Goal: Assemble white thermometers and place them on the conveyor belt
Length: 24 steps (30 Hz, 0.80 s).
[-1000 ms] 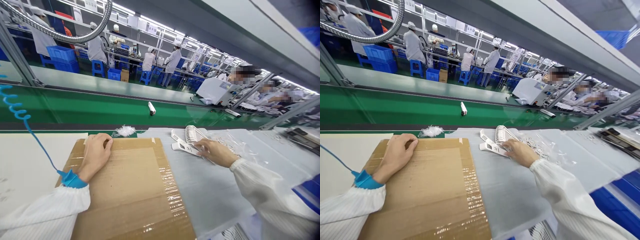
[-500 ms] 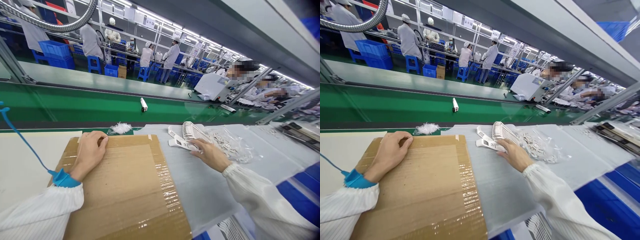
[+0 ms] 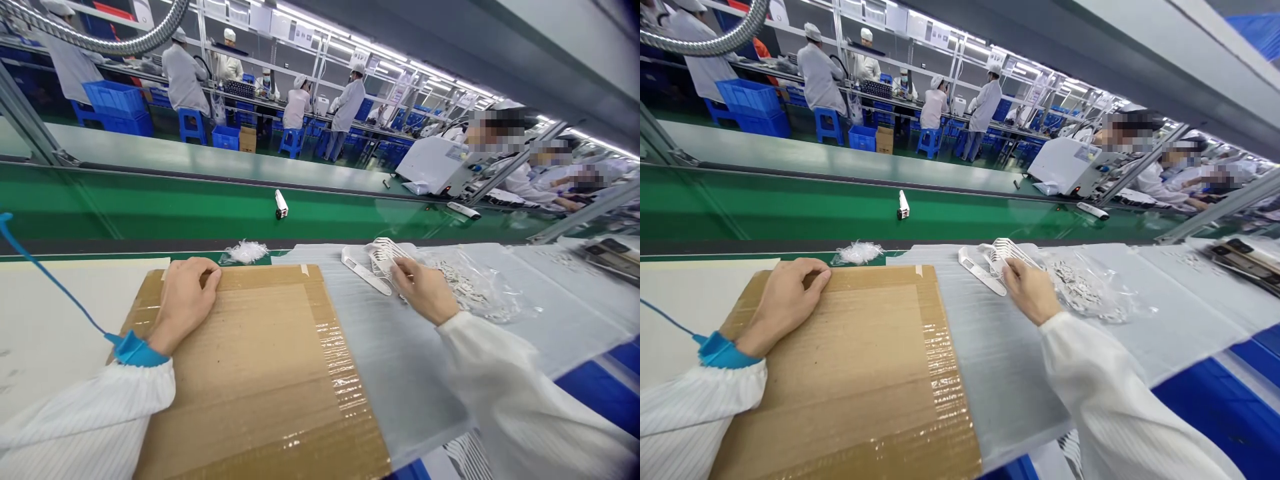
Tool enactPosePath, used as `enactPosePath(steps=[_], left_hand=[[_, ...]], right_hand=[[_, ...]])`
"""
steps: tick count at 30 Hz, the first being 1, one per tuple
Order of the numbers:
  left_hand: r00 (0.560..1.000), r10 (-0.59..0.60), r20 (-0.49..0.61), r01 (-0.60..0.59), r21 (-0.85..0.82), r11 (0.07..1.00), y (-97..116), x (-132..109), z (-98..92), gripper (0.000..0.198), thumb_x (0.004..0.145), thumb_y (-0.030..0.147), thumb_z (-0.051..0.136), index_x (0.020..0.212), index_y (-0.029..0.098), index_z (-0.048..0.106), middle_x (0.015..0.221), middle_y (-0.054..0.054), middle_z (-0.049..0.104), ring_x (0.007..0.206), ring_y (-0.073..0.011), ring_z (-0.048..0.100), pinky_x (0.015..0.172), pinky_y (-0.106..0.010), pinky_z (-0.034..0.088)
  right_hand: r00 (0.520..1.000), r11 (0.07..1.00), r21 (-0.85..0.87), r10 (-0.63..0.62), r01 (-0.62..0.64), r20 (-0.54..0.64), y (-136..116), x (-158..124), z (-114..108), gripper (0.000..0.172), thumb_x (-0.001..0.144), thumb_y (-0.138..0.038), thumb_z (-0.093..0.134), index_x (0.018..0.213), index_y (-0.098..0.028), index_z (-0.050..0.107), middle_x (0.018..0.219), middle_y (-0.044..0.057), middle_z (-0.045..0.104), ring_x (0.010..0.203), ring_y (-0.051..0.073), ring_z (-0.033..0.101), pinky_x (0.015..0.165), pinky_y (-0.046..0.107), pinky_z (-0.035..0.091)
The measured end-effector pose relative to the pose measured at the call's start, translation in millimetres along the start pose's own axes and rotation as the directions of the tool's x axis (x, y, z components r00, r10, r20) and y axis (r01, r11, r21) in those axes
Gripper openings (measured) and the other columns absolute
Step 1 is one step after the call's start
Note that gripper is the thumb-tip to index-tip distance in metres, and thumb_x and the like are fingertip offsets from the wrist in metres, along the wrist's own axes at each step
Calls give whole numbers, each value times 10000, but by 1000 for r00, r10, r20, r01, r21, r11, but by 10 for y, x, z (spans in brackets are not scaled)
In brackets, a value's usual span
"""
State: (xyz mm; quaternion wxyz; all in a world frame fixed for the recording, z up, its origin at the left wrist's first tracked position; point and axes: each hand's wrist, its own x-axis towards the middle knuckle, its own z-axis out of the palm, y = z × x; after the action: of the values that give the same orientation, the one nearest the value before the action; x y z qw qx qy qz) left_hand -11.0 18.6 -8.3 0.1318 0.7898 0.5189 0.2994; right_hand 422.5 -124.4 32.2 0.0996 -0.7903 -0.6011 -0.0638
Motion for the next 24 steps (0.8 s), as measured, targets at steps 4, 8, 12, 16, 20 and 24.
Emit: enactPosePath(steps=[4,8,12,16,20,24], left_hand=[[1000,1,-1,-1,-4,1000,-5,4,3,277,892,390,465,813,229,676,1000,-75,773,973,-304,673,934,-480,439],[1000,3,7,-3,-12,1000,-2,-3,-6,274,892,395,465,808,232,670,1022,-78,774,1000,-311,673,942,-489,441],[1000,2,15,-2,-20,1000,1,-11,-10,276,897,393,463,818,231,672,1034,-76,775,1002,-305,669,942,-491,449],[1000,8,1,-8,-7,1000,-13,-4,2,284,889,401,462,817,229,676,1037,-87,776,1000,-316,673,943,-500,456],[1000,21,-6,-21,-3,1000,-32,-1,5,293,892,408,455,808,229,672,1019,-88,775,981,-321,677,929,-503,463],[1000,22,-5,-22,6,1000,-30,-9,-9,292,890,415,458,823,233,675,1030,-88,775,993,-322,672,940,-504,462]], right_hand=[[997,956,292,-4,-18,72,-165,-54,115,276,949,-430,508,993,-245,708,876,56,800,763,255,740,699,376,578],[998,971,234,-32,44,-53,-294,-230,264,265,923,-419,524,952,-235,712,1006,115,772,988,325,706,904,479,538],[977,997,38,71,-65,-200,53,-415,126,319,975,-411,452,1007,-247,724,1018,118,757,952,324,696,828,467,531],[981,973,-188,100,-131,-166,463,-553,-13,355,971,-399,440,967,-245,760,999,114,753,968,355,679,768,474,492],[998,952,-303,24,-40,-56,539,-615,52,365,1000,-409,445,1028,-258,776,1058,104,736,1045,334,669,769,454,473],[999,937,-348,-21,11,-26,541,-617,112,330,1011,-413,477,1051,-271,772,1075,100,732,1030,312,668,778,444,470]])
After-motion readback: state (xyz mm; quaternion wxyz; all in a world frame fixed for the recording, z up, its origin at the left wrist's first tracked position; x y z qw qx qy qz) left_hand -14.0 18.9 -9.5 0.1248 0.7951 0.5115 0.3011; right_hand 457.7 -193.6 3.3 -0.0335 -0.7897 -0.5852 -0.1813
